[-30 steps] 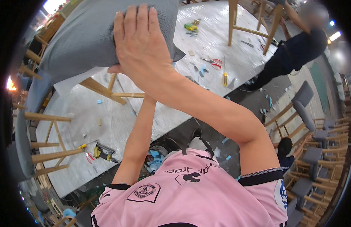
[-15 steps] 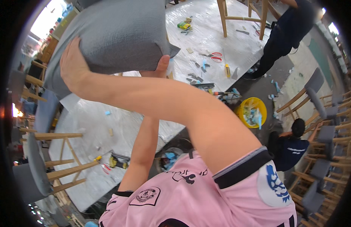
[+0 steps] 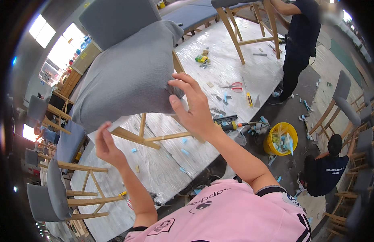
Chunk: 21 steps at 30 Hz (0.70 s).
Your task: The person staples gray fabric onto a wooden chair frame using a staple gun, then trims excess fabric with scissors. They smooth and adjust the fabric around the seat and backrest, repeating the process on multiple chairs.
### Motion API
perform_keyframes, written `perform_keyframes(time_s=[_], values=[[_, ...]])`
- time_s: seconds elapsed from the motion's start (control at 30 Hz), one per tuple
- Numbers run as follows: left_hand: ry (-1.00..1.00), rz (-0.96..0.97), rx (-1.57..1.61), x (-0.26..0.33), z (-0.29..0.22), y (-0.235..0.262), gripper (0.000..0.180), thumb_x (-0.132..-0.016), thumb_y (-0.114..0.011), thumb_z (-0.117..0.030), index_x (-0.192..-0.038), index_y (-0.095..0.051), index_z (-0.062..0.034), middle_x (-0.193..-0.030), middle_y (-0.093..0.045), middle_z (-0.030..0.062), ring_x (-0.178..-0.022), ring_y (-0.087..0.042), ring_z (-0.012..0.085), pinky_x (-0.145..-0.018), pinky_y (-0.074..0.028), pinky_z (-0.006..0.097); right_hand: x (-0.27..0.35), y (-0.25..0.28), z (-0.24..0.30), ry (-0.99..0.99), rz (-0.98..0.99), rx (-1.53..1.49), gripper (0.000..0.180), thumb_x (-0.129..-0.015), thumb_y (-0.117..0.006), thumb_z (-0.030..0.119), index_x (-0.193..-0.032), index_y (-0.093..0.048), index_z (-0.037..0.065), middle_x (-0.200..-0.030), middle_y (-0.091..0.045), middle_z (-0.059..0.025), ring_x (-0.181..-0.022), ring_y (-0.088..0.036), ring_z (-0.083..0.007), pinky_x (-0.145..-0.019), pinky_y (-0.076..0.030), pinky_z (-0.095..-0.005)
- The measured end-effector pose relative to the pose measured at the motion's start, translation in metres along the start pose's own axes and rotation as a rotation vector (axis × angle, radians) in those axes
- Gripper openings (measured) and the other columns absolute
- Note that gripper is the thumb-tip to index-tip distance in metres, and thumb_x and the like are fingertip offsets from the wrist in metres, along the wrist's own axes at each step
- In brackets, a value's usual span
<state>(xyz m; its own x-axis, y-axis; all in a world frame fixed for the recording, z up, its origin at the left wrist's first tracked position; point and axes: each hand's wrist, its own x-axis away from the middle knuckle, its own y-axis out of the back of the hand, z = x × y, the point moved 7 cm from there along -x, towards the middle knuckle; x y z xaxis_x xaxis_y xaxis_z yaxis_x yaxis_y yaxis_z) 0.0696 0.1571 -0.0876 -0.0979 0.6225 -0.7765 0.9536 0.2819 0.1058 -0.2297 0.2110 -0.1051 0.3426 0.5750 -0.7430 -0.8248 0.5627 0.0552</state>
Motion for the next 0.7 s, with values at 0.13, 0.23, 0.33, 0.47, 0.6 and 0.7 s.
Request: perform_keyframes(time_s=[0.13, 0.23, 0.33, 0.47, 0.6, 0.7], values=[[-0.308, 0.136, -0.321, -0.07, -0.015, -0.017, 0.021, -0.099, -0.066, -0.013, -0.11, -0.074, 0.0025, -0.12, -0.074, 0.0139, -0.118, -0.067, 0.0284, -0.104, -0.049, 0.038, -0.01, -0.014, -0.006, 0.085, 0.12, -0.039, 0.044, -0.091, -0.07, 0.014, -0.132, -0.06, 0.004, -0.147, -0.052, -0.02, -0.141, -0.047, -0.041, -0.114, -0.04, -0.0467], [-0.106, 0.321, -0.532, -0.131, 0.021, -0.033, 0.031, -0.099, -0.066, -0.023, -0.113, -0.073, 0.0034, -0.131, -0.07, 0.0144, -0.126, -0.063, 0.0304, -0.109, -0.045, 0.038, -0.024, -0.019, -0.014, 0.173, 0.158, -0.018, 0.057, -0.09, -0.072, 0.017, -0.143, -0.052, 0.006, -0.155, -0.042, -0.0231, -0.145, -0.041, -0.0437, -0.117, -0.038, -0.0487], [-0.012, 0.507, -0.738, -0.194, 0.059, -0.039, 0.055, -0.1, -0.063, -0.041, -0.132, -0.064, 0.0042, -0.144, -0.06, 0.0215, -0.137, -0.054, 0.0342, -0.116, -0.038, 0.04, -0.015, -0.014, -0.044, 0.258, 0.118, -0.008, 0.077, -0.087, -0.076, 0.02, -0.155, -0.04, 0.009, -0.163, -0.03, -0.0256, -0.15, -0.032, -0.0466, -0.12, -0.032, -0.0526], [0.201, 0.819, -0.821, -0.243, 0.125, -0.05, 0.068, -0.103, -0.058, -0.042, -0.151, -0.045, 0.0047, -0.155, -0.047, 0.025, -0.145, -0.044, 0.0339, -0.12, -0.033, 0.042, -0.001, -0.054, -0.078, 0.326, 0.161, -0.179, 0.089, -0.085, -0.077, 0.027, -0.161, -0.034, 0.012, -0.167, -0.021, -0.0257, -0.157, -0.016, -0.0449, -0.124, -0.018, -0.0585], [0.427, 0.892, -0.8, -0.248, 0.179, -0.051, 0.062, -0.107, -0.051, -0.04, -0.151, -0.046, 0.0034, -0.156, -0.047, 0.0235, -0.143, -0.047, 0.0308, -0.12, -0.034, 0.04, -0.003, -0.069, -0.07, 0.403, 0.089, -0.373, 0.065, -0.095, -0.071, 0.036, -0.154, -0.048, 0.017, -0.163, -0.033, -0.0266, -0.149, -0.031, -0.0496, -0.118, -0.024, -0.0679], [0.431, 0.857, -0.823, -0.239, 0.191, -0.081, 0.063, -0.107, -0.051, -0.04, -0.152, -0.045, 0.003, -0.156, -0.046, 0.0231, -0.143, -0.046, 0.0306, -0.12, -0.033, 0.039, 0.004, -0.073, -0.082, 0.403, 0.011, -0.428, 0.061, -0.098, -0.067, 0.051, -0.15, -0.055, 0.023, -0.16, -0.041, -0.0187, -0.149, -0.03, -0.0442, -0.117, -0.022, -0.0683]])
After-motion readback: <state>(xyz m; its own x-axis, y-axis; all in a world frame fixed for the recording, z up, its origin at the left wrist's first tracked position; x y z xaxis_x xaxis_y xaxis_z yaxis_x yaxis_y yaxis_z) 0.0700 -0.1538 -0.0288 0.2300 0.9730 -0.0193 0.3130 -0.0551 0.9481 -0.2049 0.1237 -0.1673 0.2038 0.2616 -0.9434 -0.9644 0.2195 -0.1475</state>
